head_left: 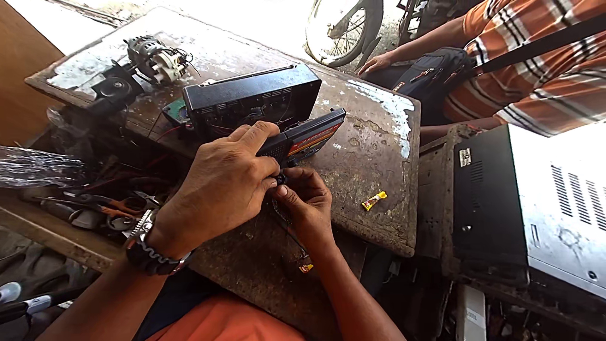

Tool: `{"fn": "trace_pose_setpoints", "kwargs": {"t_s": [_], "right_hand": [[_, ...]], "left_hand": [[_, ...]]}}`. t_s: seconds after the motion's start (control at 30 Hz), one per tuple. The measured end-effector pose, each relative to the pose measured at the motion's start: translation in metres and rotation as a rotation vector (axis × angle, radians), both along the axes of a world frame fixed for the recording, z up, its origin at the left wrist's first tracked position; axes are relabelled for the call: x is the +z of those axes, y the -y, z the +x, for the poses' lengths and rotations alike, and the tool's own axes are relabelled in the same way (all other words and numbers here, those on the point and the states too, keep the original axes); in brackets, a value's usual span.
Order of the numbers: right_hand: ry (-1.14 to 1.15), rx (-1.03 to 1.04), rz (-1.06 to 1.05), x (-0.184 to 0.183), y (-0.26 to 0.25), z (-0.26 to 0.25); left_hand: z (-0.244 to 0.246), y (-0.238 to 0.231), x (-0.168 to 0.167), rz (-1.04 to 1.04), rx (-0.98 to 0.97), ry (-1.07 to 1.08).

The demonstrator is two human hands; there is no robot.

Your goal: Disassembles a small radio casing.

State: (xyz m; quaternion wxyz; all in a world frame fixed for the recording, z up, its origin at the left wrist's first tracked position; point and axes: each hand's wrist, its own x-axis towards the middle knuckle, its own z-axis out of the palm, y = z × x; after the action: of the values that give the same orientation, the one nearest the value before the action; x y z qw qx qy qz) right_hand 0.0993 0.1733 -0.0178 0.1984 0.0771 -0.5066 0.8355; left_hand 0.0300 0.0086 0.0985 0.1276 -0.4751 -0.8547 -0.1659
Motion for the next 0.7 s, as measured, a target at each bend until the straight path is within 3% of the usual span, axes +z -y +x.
{"fn": "trace_pose_setpoints", "kwargs": {"t_s": [0.7], "right_hand": [[-0.016,-0.004,-0.011,-0.0001,0.0017,0.0002]], "left_hand": [[0.0019,-0.0035,-0.0019,0.023,0.011,-0.018]]}}
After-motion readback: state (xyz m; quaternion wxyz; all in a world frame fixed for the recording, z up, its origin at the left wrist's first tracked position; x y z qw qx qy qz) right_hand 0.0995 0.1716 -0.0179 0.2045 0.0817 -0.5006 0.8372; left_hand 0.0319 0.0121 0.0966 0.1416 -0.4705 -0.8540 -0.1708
